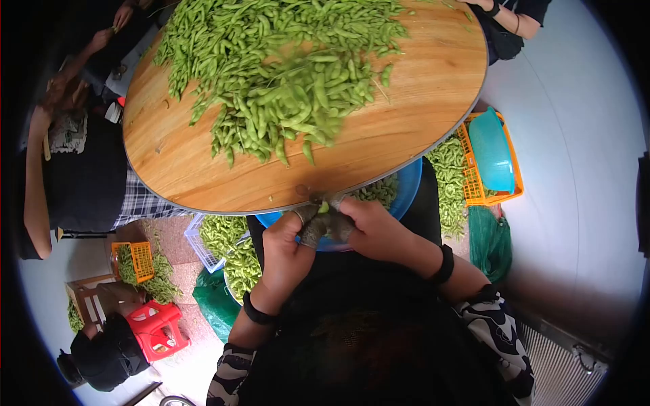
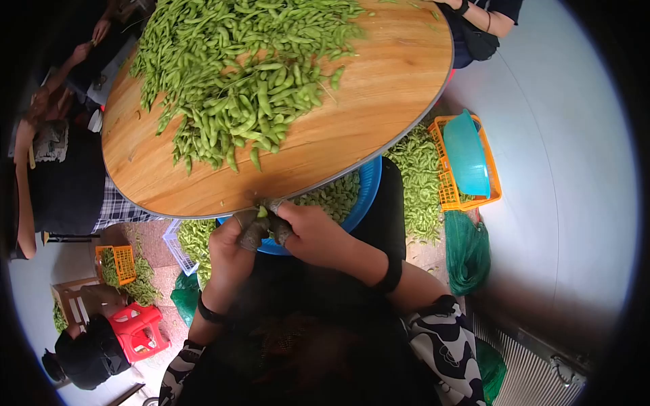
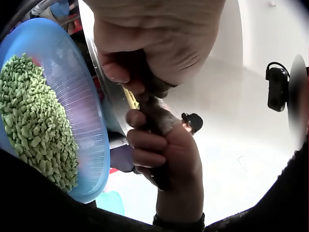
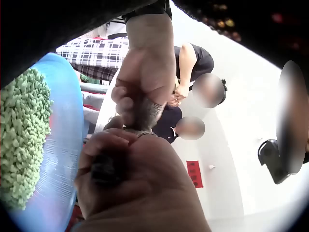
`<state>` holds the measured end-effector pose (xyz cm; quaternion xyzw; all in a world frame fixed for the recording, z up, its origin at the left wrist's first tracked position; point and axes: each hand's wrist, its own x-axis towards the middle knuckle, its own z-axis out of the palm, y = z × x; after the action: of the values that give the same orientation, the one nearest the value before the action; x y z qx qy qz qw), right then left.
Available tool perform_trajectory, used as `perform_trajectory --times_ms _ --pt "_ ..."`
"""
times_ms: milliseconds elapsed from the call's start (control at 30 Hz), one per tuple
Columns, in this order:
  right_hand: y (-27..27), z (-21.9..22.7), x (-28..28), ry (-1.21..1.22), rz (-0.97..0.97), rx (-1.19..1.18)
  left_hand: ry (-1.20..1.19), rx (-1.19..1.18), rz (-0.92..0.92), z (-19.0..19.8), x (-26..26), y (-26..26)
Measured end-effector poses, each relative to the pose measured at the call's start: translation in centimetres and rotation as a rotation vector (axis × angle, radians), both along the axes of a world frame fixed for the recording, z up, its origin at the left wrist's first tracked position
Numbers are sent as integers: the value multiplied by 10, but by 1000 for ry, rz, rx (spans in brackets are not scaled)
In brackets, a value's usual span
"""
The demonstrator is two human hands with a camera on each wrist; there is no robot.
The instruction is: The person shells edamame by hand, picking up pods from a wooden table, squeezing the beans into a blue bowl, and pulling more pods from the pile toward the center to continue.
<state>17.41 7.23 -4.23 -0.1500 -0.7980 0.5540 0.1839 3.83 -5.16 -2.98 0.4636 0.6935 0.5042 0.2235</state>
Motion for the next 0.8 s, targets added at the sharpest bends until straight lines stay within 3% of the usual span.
perform_trajectory --times_ms 33,67,133,233,300,400,467,533,600,667,700,733,767,800 --pt "-2 -7 -1 -20 3 2 232 48 -13 1 2 0" --pt "-3 -11 -1 -38 10 4 236 49 -21 2 3 0" --pt "-3 -3 1 26 -30 -55 10 0 56 3 4 -4" --pt "-5 10 3 64 -31 -247 -130 -73 66 2 2 -6" --pt "-5 10 3 42 7 -373 -97 -66 55 -1 1 -9" --pt "-3 6 5 25 36 -227 -63 -36 38 -3 4 -7" --pt "-5 10 4 14 36 -373 -44 -17 52 -1 5 -6" --pt "-3 -3 5 16 51 -325 480 77 57 4 6 -4" --pt "-1 -1 4 19 63 -279 564 65 33 0 3 -6" --pt "4 21 4 -150 123 -915 647 55 8 0 -2 -7" --pt "7 27 5 -150 126 -908 -49 -4 -63 2 -6 -8" --pt "9 32 6 -160 179 -1066 -748 -58 -130 3 -8 -9" --pt "12 34 6 -171 234 -1223 -749 -47 -123 1 -10 -9" --pt "11 35 4 -177 241 -1219 -1084 8 -235 -2 -12 -10"
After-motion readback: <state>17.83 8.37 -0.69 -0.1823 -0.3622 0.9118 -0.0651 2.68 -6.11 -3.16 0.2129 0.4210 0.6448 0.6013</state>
